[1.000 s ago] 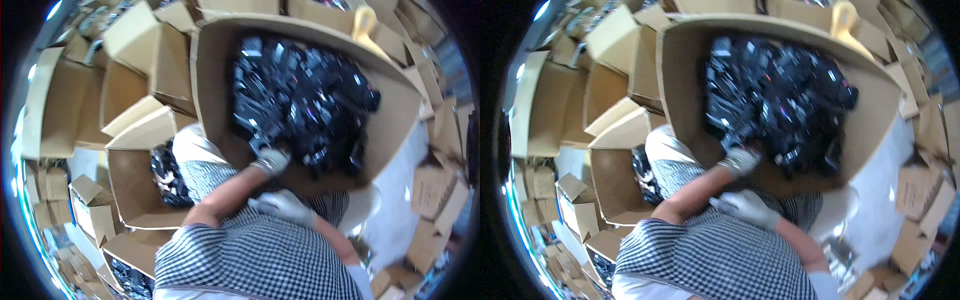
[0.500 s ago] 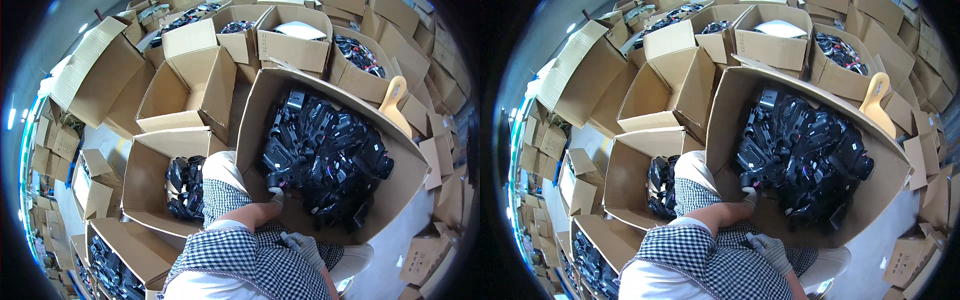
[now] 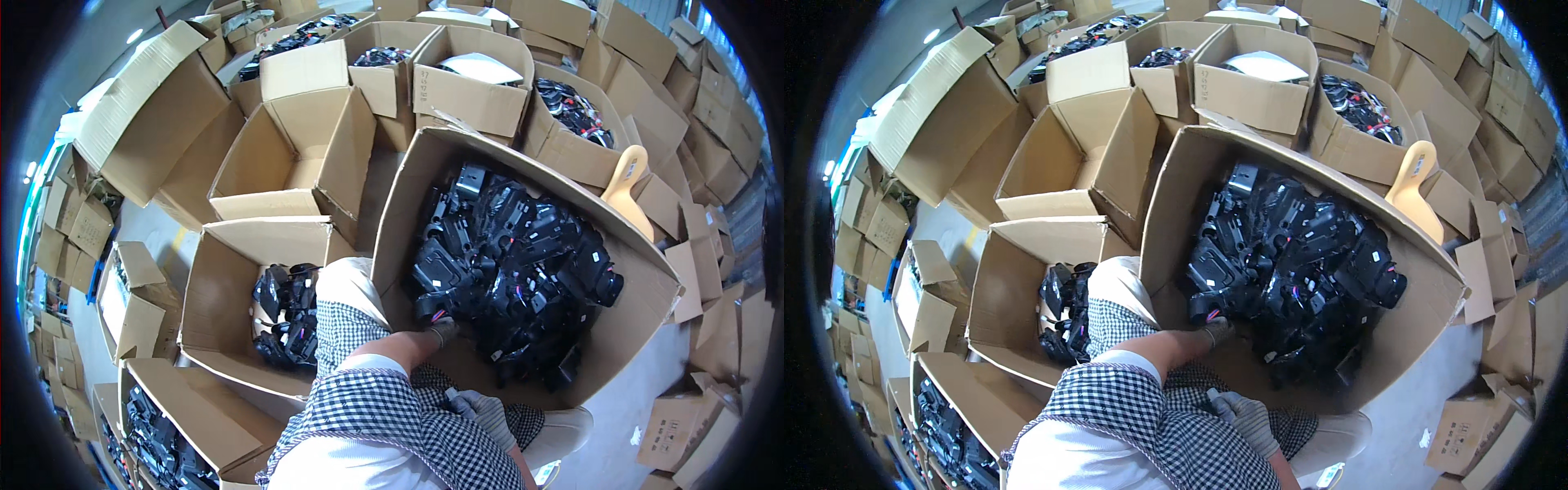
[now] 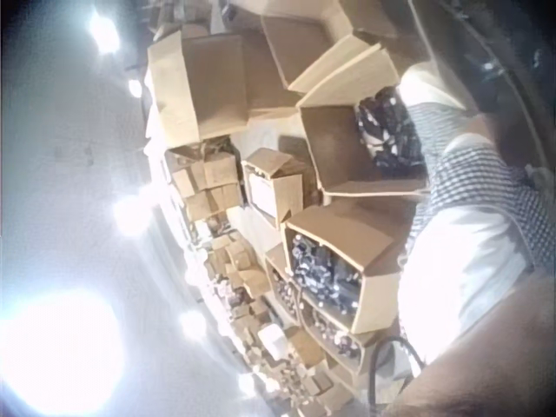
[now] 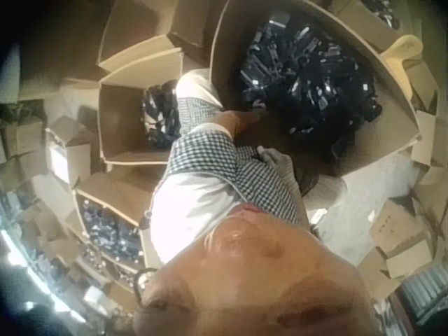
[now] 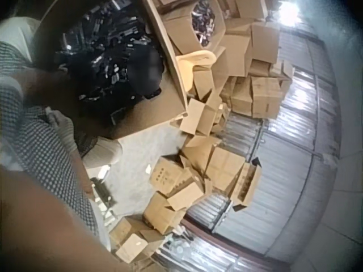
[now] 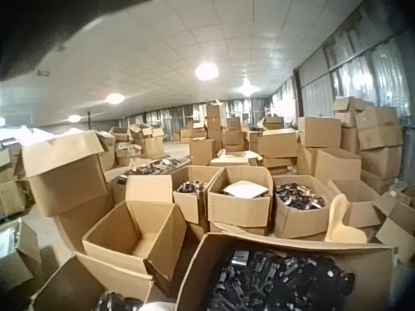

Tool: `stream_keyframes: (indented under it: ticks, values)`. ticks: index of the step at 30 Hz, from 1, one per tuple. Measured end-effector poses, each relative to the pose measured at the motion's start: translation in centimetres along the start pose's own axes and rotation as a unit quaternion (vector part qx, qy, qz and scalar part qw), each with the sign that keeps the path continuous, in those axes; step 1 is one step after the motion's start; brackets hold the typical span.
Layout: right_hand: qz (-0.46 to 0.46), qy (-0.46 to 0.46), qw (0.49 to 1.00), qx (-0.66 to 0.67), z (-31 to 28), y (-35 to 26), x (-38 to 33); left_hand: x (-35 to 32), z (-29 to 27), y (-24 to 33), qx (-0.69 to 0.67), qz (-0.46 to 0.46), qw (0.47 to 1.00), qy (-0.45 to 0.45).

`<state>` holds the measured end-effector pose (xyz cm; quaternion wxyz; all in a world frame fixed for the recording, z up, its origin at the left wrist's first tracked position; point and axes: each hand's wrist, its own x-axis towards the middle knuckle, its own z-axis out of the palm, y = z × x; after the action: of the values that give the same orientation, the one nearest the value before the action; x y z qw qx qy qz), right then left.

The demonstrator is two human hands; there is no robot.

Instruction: The person tests digital display units by taking them from a cardboard box, connecting their cables to a power wire to illuminate the screen, disconnecting them, and placing them into another cardboard box by hand.

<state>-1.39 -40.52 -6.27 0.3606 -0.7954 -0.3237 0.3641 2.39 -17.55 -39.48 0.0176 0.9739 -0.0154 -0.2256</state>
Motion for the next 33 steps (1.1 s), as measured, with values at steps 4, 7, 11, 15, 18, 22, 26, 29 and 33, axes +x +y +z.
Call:
stream_keyframes:
  ticks: [4, 7, 11, 15, 18, 22, 26, 29, 33]
  values:
    - [-0.040, 0.031, 0.999, -0.018, -0.4, -0.6, 0.0, 3.6, 5.0, 0.1, 0.163, 0.069, 0.984, -0.020]
    - [-0.015, 0.046, 0.998, -0.039, -0.8, 0.0, 0.5, 0.2, -0.8, 1.2, 0.155, 0.115, 0.981, -0.010]
    - [-0.029, 0.048, 0.997, -0.048, -0.7, -0.6, 0.4, -2.4, -4.7, 1.4, 0.138, 0.146, 0.980, 0.006]
    - [-0.051, 0.065, 0.995, -0.052, -0.5, -0.4, 0.1, -3.8, -7.5, 0.7, 0.124, 0.163, 0.978, 0.026]
    - [-0.057, 0.083, 0.994, -0.033, -0.7, -0.7, 0.0, -4.7, -9.3, 0.2, 0.114, 0.175, 0.977, 0.040]
    - [-0.052, 0.089, 0.994, -0.032, -0.6, 0.5, 0.1, -5.3, -13.1, -0.2, 0.114, 0.226, 0.966, 0.054]
    - [-0.072, 0.120, 0.990, 0.026, -1.2, -0.4, 0.0, -8.7, -22.8, 0.2, 0.049, 0.146, 0.987, 0.053]
    - [-0.071, 0.143, 0.986, 0.042, -1.5, -0.7, -0.1, -9.8, -21.3, -2.8, -0.295, 0.127, 0.930, 0.181]
    - [-0.038, 0.165, 0.981, 0.090, -2.4, -0.2, -0.2, -12.0, -19.5, -2.1, -0.556, 0.113, 0.808, 0.160]
